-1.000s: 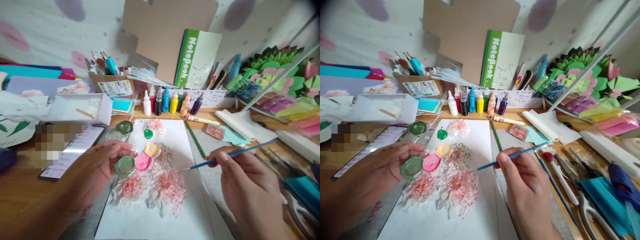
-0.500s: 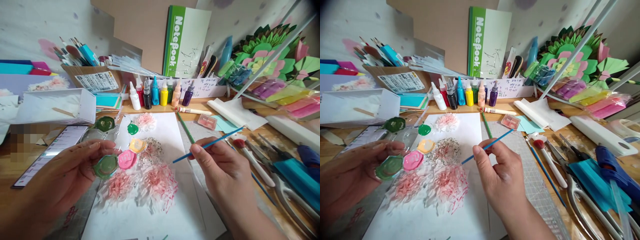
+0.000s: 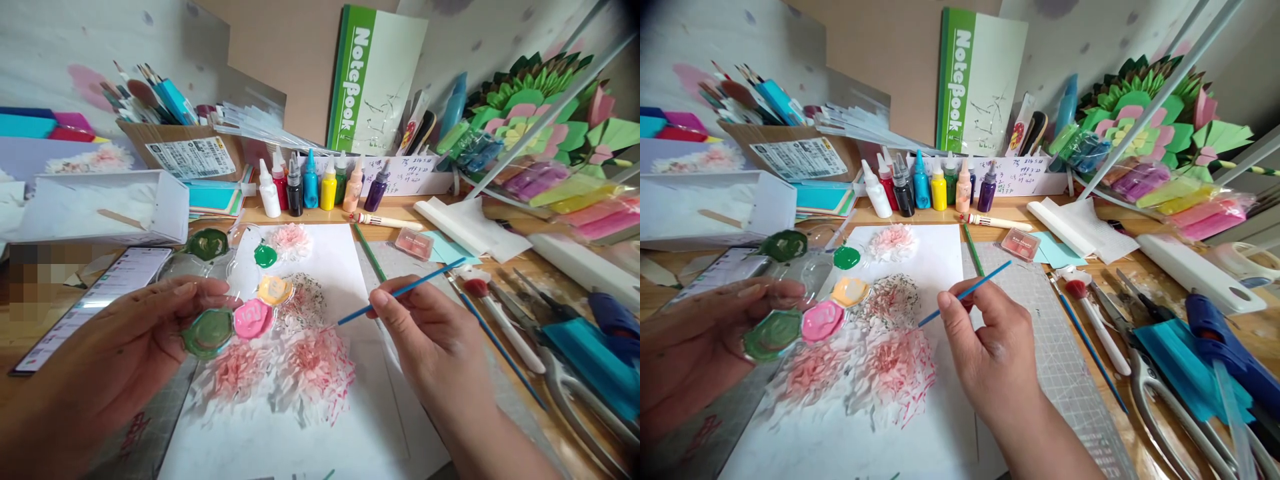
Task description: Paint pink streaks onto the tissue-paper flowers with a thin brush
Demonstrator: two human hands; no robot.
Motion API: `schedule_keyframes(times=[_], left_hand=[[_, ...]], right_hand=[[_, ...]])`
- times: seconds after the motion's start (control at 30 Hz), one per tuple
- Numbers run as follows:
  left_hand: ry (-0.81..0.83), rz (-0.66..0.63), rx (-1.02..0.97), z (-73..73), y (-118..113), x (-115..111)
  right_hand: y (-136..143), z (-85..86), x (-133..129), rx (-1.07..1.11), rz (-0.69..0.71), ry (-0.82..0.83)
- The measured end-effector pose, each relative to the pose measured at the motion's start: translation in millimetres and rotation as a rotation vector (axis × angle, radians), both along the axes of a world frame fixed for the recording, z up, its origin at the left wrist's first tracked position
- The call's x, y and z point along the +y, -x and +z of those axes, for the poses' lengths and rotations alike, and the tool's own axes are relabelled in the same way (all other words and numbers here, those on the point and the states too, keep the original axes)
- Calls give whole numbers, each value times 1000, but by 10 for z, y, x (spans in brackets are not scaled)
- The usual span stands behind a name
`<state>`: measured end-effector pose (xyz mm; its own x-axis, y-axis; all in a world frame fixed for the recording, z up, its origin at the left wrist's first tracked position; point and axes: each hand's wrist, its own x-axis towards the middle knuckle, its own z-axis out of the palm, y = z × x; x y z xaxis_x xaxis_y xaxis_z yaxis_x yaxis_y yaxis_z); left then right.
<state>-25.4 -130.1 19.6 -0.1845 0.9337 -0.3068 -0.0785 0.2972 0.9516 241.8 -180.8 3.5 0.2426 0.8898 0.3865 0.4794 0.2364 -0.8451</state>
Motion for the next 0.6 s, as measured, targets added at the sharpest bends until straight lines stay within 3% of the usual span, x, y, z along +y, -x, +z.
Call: schedule_keyframes(times=[0.6], left_hand=[[-55, -35, -49, -15, 32, -35]], right_hand=[[-72, 6, -34, 22, -32, -36]])
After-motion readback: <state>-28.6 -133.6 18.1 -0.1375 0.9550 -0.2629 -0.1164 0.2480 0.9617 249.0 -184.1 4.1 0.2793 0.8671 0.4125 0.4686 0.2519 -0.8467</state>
